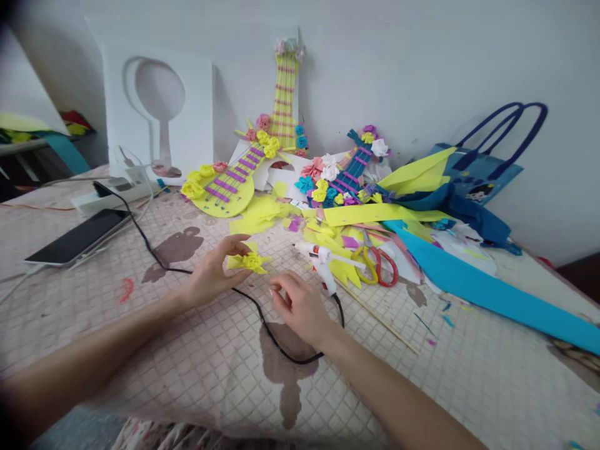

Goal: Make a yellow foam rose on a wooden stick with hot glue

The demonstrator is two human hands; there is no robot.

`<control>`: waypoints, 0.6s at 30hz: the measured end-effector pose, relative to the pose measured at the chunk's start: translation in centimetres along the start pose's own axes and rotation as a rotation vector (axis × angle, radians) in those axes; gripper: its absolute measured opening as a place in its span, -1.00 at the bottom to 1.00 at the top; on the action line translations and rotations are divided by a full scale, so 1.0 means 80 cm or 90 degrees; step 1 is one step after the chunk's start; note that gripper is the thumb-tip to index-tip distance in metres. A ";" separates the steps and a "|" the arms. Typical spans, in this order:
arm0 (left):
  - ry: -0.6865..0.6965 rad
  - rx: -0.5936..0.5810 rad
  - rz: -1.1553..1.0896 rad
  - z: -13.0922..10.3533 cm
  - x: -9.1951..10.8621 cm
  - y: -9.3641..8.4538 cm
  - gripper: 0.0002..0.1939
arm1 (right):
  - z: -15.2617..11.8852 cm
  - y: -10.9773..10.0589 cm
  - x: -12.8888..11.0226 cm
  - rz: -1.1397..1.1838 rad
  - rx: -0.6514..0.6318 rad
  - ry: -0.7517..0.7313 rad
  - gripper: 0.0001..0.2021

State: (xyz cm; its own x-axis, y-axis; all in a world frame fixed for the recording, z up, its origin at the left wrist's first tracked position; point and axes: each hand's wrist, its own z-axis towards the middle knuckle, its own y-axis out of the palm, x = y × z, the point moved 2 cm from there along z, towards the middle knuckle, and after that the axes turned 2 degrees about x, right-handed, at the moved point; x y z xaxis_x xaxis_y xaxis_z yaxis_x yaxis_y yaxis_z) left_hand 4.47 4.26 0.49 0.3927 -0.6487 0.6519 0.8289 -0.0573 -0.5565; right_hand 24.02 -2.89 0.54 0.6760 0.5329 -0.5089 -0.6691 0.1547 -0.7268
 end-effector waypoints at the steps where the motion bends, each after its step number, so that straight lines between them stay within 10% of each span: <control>1: 0.003 0.005 -0.001 0.000 -0.002 0.000 -0.44 | 0.001 0.000 0.000 0.000 -0.002 -0.002 -0.82; 13: 0.050 0.007 -0.016 0.044 -0.009 0.005 -0.47 | -0.002 -0.010 -0.007 -0.013 -0.151 -0.194 -0.80; 18: 0.020 0.055 -0.047 0.043 -0.014 -0.001 -0.47 | -0.024 -0.052 0.024 -0.122 -0.113 -0.021 -0.71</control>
State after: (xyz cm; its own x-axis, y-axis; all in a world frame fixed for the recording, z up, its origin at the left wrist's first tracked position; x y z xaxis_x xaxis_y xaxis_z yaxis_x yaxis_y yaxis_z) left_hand 5.36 7.60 1.60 0.3177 -0.6682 0.6727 0.8870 -0.0412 -0.4599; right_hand 28.70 -4.12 1.68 0.7732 0.5348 -0.3407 -0.4631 0.1092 -0.8795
